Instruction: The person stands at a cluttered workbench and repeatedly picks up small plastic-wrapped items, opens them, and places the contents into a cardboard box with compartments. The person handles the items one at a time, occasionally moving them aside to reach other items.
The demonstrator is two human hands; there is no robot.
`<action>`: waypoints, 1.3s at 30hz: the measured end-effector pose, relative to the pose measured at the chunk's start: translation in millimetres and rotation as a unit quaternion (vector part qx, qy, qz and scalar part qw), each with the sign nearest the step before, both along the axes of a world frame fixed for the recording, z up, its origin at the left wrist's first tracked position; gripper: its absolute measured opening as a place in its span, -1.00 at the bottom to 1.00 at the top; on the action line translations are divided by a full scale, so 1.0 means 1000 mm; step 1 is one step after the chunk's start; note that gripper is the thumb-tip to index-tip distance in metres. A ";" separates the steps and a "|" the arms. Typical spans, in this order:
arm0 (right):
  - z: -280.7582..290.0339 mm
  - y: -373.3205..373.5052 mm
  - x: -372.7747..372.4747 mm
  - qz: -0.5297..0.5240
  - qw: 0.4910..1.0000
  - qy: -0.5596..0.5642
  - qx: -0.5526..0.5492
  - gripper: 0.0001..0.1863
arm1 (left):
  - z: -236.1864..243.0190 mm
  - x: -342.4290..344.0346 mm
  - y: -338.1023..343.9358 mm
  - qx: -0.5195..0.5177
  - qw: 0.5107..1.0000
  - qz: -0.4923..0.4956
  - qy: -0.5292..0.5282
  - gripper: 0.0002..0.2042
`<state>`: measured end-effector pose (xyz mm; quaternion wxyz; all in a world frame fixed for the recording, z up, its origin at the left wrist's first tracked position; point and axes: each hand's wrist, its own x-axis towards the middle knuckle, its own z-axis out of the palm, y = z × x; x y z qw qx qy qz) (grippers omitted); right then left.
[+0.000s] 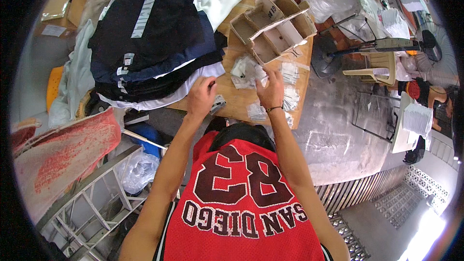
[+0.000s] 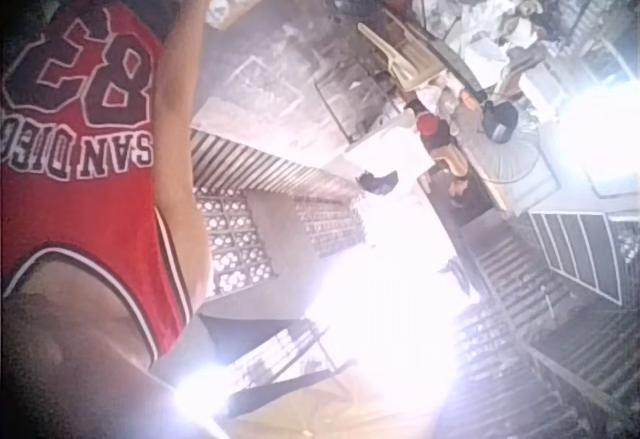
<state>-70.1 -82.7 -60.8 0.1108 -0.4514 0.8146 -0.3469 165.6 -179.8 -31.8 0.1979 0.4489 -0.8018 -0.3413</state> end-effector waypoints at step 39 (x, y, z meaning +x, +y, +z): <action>-0.018 -0.013 -0.025 0.242 0.966 0.079 0.046 -0.58 | -0.033 -0.078 0.000 -0.071 0.985 -0.117 0.108 -0.47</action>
